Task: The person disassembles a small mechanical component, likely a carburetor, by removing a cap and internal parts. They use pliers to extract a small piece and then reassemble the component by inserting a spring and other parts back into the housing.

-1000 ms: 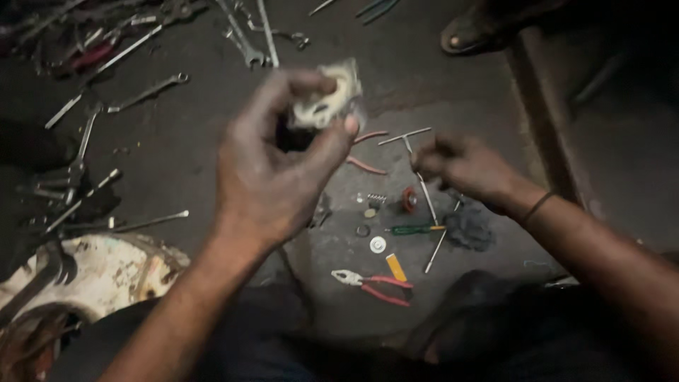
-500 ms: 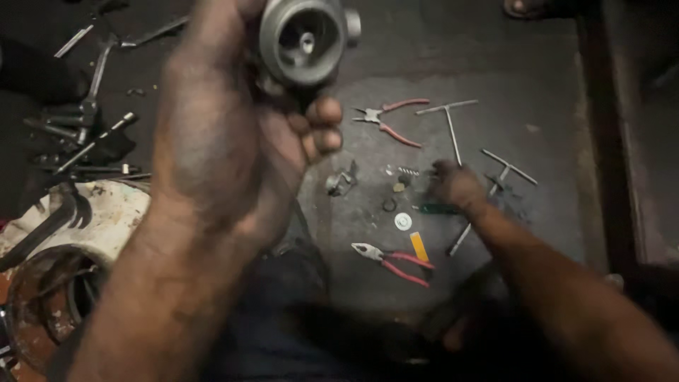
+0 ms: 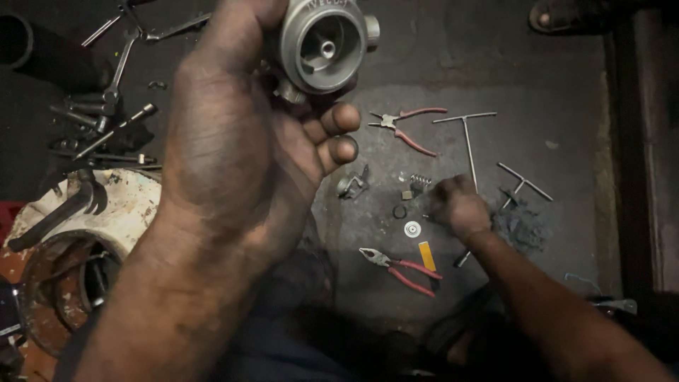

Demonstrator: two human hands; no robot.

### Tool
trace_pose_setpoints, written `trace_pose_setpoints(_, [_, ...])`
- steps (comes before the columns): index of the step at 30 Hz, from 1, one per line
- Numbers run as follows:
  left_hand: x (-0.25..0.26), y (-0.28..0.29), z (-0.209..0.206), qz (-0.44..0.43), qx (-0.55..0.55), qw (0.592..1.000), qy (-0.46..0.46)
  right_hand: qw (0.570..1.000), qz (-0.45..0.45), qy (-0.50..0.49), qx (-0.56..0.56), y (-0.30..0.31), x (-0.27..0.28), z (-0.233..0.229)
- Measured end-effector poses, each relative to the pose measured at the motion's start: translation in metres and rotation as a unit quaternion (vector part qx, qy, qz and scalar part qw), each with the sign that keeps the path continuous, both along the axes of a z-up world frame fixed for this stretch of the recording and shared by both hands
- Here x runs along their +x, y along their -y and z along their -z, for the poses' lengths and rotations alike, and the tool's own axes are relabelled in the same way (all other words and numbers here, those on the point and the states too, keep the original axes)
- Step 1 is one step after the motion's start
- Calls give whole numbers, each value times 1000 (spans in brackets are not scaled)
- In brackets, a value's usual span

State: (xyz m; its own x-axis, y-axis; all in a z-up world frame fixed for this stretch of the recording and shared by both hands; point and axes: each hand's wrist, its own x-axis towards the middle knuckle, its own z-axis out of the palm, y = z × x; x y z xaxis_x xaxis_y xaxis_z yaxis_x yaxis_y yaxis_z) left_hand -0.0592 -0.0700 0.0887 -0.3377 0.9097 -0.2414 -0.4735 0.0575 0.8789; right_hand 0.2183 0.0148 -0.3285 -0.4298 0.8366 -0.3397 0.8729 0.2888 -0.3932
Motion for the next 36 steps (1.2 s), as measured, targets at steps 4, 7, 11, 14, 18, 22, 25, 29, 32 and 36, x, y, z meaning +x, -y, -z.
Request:
trace_pose_setpoints(4, [6, -1, -3, 14, 10, 1000, 4, 995, -85, -13, -53, 29, -7, 2])
trace_pose_setpoints(7, [10, -1, -1, 14, 9, 1000, -4, 991, -81, 26, -108, 47, -12, 1])
trace_pose_setpoints(11, [9, -1, 3, 12, -4, 1000, -3, 991, -126, -47, -20, 53, -20, -3])
trace_pose_setpoints(14, [8, -4, 6, 7, -18, 1000, 17, 981, -180, 63, -21, 39, -37, 0])
trace_pose_setpoints(18, [5, -10, 6, -7, -39, 998, 37, 939, -284, 192, -20, 15, -55, 15])
trace_pose_setpoints(22, [-3, -14, 4, -17, -23, 998, 49, 939, -295, 176, -10, 16, -54, 25])
trace_pose_setpoints(25, [-7, -17, 2, -22, -14, 998, 48, 962, -263, 68, 34, 8, -49, 13])
trace_pose_setpoints(29, [-1, -24, 5, -36, -34, 998, 42, 980, -195, 29, 1, -17, -38, -37])
trace_pose_setpoints(32, [5, -35, 7, -45, -50, 996, 61, 986, -147, -50, 57, -50, -39, -96])
trace_pose_setpoints(36, [19, -54, 9, -12, -44, 995, 93, 975, -121, -131, 131, -82, -32, -195])
